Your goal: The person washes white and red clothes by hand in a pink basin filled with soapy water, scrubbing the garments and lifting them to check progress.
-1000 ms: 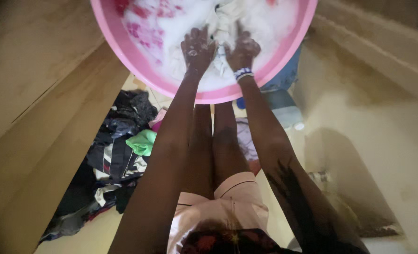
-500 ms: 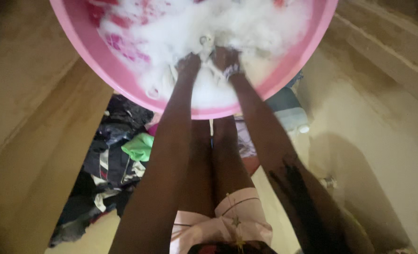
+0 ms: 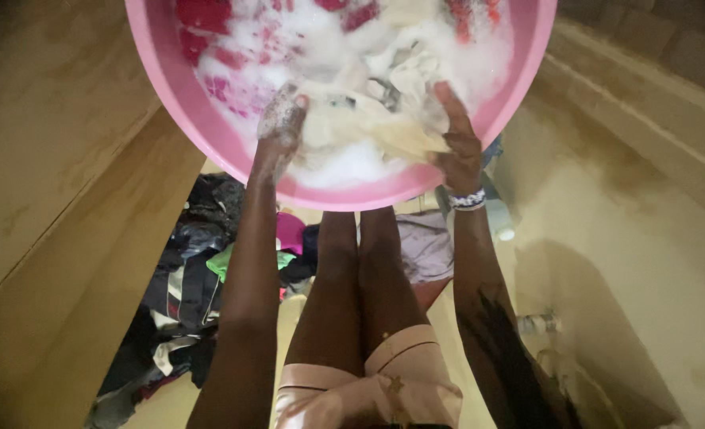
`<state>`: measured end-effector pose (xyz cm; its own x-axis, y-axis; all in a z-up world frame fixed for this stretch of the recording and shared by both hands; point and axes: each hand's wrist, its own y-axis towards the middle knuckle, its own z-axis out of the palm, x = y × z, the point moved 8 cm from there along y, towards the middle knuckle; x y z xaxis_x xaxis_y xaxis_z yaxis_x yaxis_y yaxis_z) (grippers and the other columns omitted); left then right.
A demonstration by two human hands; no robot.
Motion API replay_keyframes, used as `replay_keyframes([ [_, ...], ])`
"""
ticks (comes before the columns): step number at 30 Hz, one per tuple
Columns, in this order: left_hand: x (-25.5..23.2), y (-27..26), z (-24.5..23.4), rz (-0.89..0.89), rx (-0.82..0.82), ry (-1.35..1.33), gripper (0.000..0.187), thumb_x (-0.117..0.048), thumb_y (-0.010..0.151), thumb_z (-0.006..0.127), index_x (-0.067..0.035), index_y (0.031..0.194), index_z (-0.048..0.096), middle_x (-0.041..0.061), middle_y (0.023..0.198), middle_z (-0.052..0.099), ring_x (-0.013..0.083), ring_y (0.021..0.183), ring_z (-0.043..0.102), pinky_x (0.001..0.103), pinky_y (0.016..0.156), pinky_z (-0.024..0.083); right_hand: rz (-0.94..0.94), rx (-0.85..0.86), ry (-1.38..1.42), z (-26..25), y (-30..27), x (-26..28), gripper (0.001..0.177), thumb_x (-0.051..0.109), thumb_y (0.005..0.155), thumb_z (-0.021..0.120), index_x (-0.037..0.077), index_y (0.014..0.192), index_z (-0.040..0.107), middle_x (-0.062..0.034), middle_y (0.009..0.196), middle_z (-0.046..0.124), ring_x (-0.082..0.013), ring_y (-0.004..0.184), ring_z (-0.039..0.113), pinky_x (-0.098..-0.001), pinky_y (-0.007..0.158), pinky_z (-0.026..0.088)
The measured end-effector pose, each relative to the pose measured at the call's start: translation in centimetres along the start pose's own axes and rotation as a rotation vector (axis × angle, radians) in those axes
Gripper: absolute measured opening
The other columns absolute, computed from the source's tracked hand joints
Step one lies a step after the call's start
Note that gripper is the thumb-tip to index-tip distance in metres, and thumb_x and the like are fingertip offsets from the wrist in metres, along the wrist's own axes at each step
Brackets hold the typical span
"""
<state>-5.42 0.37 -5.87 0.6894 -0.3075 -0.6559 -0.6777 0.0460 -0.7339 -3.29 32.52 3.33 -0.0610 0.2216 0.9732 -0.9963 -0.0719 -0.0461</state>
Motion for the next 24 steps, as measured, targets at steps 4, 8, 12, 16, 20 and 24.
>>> replay_keyframes([
  [4, -1.5, 1.4, 2.3, 0.023, 0.000, 0.071, 0.068, -0.055, 0.104, 0.055, -0.007, 0.150, 0.046, 0.015, 0.151, 0.051, 0.0303, 0.138, 0.053, 0.047, 0.115, 0.043, 0.484, -0.191, 0.119, -4.3, 0.8, -9.1, 0.050, 0.034, 0.093, 0.075, -0.008, 0.119, 0.067, -0.0336, 0.138, 0.061, -0.0378, 0.135, 0.058, -0.0427, 0.107, 0.048],
  [8, -3.3, 4.7, 3.7, 0.436, -0.251, 0.021, 0.045, -0.032, 0.106, 0.066, -0.004, 0.139, 0.053, 0.014, 0.134, 0.061, 0.0272, 0.124, 0.058, 0.040, 0.108, 0.047, 0.050, -0.388, -0.931, -3.0, 3.5, -18.3, 0.093, 0.040, 0.094, 0.083, -0.010, 0.152, 0.030, -0.0302, 0.154, 0.041, -0.0386, 0.143, 0.044, -0.0430, 0.123, 0.033],
  [12, 3.6, 6.7, 6.6, 0.039, -0.208, -0.561, 0.031, -0.012, 0.102, 0.066, -0.004, 0.131, 0.058, 0.010, 0.110, 0.060, 0.0288, 0.084, 0.041, 0.043, 0.071, 0.034, 0.107, 0.399, -1.091, 3.8, -0.1, -29.2, 0.073, 0.037, 0.093, 0.071, -0.004, 0.148, 0.046, -0.0294, 0.149, 0.051, -0.0424, 0.134, 0.052, -0.0469, 0.113, 0.038],
  [16, 5.3, 6.7, 5.8, 0.417, -0.280, -0.160, 0.018, -0.013, 0.108, 0.068, -0.007, 0.125, 0.062, 0.009, 0.114, 0.062, 0.0203, 0.107, 0.056, 0.037, 0.099, 0.049, 0.897, 0.228, -1.402, -2.9, -1.4, -34.8, 0.040, 0.040, 0.118, 0.049, 0.007, 0.134, 0.064, -0.0196, 0.129, 0.069, -0.0335, 0.127, 0.063, -0.0460, 0.113, 0.047],
  [20, 11.0, 10.0, 7.2, -0.049, -0.108, 0.243, 0.047, -0.024, 0.108, 0.057, -0.017, 0.152, 0.042, 0.013, 0.116, 0.067, 0.0293, 0.109, 0.065, 0.038, 0.100, 0.051, 0.379, 0.179, -1.372, 3.1, 0.0, -31.9, 0.056, 0.023, 0.083, 0.061, -0.001, 0.134, 0.059, -0.0252, 0.123, 0.067, -0.0383, 0.113, 0.063, -0.0467, 0.101, 0.051],
  [24, 10.2, 10.8, 6.9, 0.137, -0.201, 0.281, 0.056, -0.030, 0.109, 0.056, -0.009, 0.157, 0.036, 0.019, 0.124, 0.062, 0.0334, 0.115, 0.059, 0.040, 0.102, 0.049, 0.554, -0.064, -1.160, -1.8, 1.9, -29.4, 0.051, 0.018, 0.088, 0.065, 0.008, 0.137, 0.059, -0.0255, 0.122, 0.064, -0.0425, 0.113, 0.060, -0.0517, 0.097, 0.049],
])
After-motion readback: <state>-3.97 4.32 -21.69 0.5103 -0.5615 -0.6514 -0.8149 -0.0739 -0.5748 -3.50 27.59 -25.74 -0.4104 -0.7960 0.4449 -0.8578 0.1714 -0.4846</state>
